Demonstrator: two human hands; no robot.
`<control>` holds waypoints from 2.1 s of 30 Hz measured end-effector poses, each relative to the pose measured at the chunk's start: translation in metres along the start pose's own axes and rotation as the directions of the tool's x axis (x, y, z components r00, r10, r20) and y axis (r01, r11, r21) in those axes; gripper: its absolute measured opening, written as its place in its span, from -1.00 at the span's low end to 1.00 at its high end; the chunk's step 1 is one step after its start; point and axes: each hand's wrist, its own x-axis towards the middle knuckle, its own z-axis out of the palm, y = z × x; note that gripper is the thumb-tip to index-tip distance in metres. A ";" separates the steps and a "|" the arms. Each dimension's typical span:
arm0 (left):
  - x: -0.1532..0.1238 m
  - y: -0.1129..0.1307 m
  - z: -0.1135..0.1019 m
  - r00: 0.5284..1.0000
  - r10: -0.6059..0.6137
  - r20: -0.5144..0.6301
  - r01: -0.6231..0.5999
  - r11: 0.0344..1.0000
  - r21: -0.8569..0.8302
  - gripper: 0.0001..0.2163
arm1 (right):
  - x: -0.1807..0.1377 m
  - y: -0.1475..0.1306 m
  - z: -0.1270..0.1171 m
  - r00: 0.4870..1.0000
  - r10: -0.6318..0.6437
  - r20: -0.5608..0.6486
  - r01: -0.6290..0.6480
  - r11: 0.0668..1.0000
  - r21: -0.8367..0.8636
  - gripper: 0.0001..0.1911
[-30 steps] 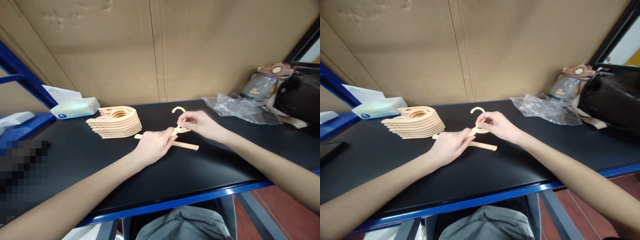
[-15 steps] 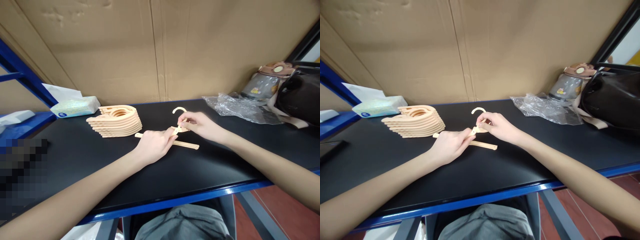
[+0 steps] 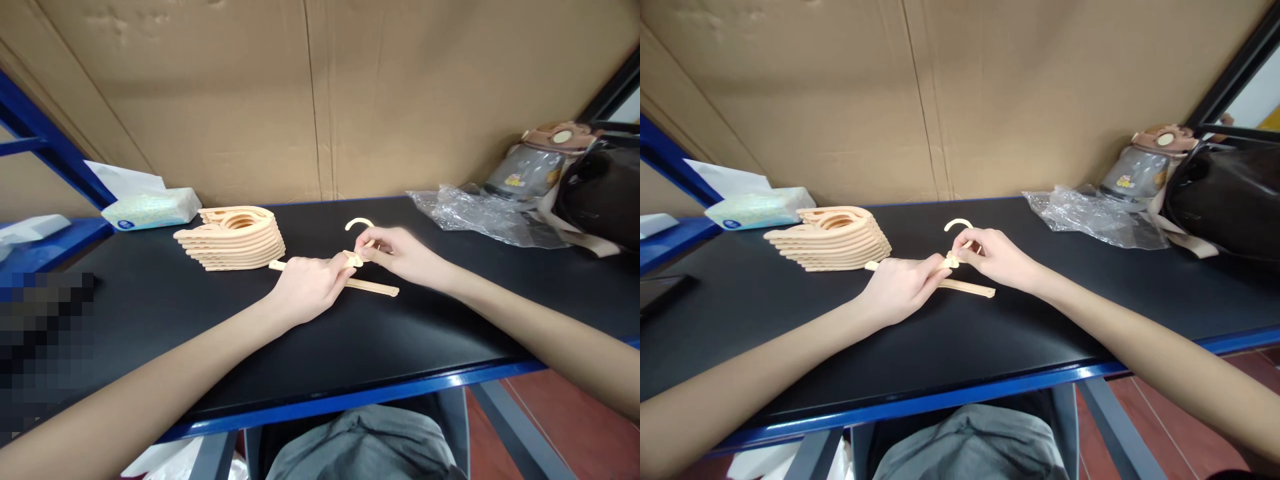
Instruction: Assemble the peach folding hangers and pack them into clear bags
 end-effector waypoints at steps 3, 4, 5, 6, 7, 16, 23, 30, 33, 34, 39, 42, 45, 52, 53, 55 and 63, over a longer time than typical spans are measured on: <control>-0.001 0.001 -0.001 1.000 -0.023 0.001 0.023 0.998 -0.058 -0.75 | -0.001 -0.001 0.001 1.000 -0.009 -0.011 0.009 1.000 -0.013 -0.89; -0.001 0.001 -0.001 0.999 -0.035 -0.002 0.034 0.996 -0.084 -0.75 | -0.001 -0.002 0.001 1.000 -0.015 -0.017 0.014 1.000 -0.021 -0.89; -0.001 0.001 -0.002 0.999 -0.049 -0.007 0.048 0.992 -0.114 -0.75 | -0.002 -0.003 0.002 1.000 -0.021 -0.021 0.021 0.999 -0.029 -0.89; -0.002 0.001 -0.003 0.998 -0.063 -0.009 0.061 0.987 -0.148 -0.75 | -0.002 -0.004 0.003 0.999 -0.030 -0.019 0.029 0.999 -0.042 -0.89; -0.002 0.000 -0.004 0.997 -0.077 -0.010 0.074 0.980 -0.186 -0.75 | -0.003 -0.005 0.004 0.999 -0.039 -0.012 0.038 0.998 -0.059 -0.88; -0.001 -0.008 -0.019 0.989 -0.117 0.089 0.146 0.751 -0.644 -0.71 | -0.010 -0.013 0.010 0.994 -0.081 -0.072 0.080 0.997 -0.020 -0.69; 0.004 -0.016 -0.012 0.955 -0.196 0.223 0.293 0.507 -0.811 -0.76 | -0.012 -0.016 0.007 0.969 -0.244 0.043 0.245 0.922 -0.299 -0.80; 0.005 -0.019 -0.014 0.926 -0.168 0.339 0.377 0.360 -0.853 -0.78 | -0.010 -0.011 0.009 0.939 -0.241 0.245 0.322 0.866 -0.382 -0.91; 0.005 -0.020 -0.017 0.914 -0.161 0.372 0.405 0.312 -0.860 -0.81 | -0.009 -0.011 0.009 0.935 -0.224 0.274 0.319 0.868 -0.379 -0.95; 0.005 -0.021 -0.018 0.911 -0.158 0.381 0.412 0.297 -0.861 -0.82 | -0.009 -0.012 0.009 0.936 -0.220 0.275 0.317 0.866 -0.386 -0.93; 0.006 -0.022 -0.017 0.899 -0.153 0.411 0.437 0.229 -0.870 -0.84 | -0.011 -0.014 0.008 0.946 -0.183 0.269 0.281 0.875 -0.393 -0.83; 0.006 -0.021 -0.016 0.892 -0.151 0.425 0.448 0.186 -0.874 -0.84 | -0.013 -0.013 0.009 0.949 -0.184 0.258 0.266 0.903 -0.336 -0.79; 0.005 -0.021 -0.016 0.889 -0.152 0.432 0.452 0.145 -0.880 -0.85 | -0.014 -0.011 0.013 0.946 -0.187 0.264 0.265 0.916 -0.300 -0.77; 0.004 -0.023 -0.013 0.882 -0.133 0.453 0.463 0.059 -0.884 -0.89 | -0.009 -0.012 0.014 0.946 -0.196 0.260 0.268 0.922 -0.279 -0.85; 0.004 -0.024 -0.012 0.882 -0.129 0.453 0.462 0.048 -0.886 -0.89 | -0.008 -0.013 0.011 0.945 -0.185 0.270 0.260 0.925 -0.278 -0.85; 0.004 -0.025 -0.011 0.885 -0.121 0.451 0.457 0.031 -0.889 -0.88 | -0.009 -0.016 0.004 0.943 -0.148 0.298 0.239 0.924 -0.298 -0.79; 0.003 -0.023 -0.011 0.889 -0.099 0.446 0.450 0.020 -0.893 -0.88 | -0.012 -0.021 -0.009 0.908 -0.053 0.415 0.211 0.915 -0.344 -0.71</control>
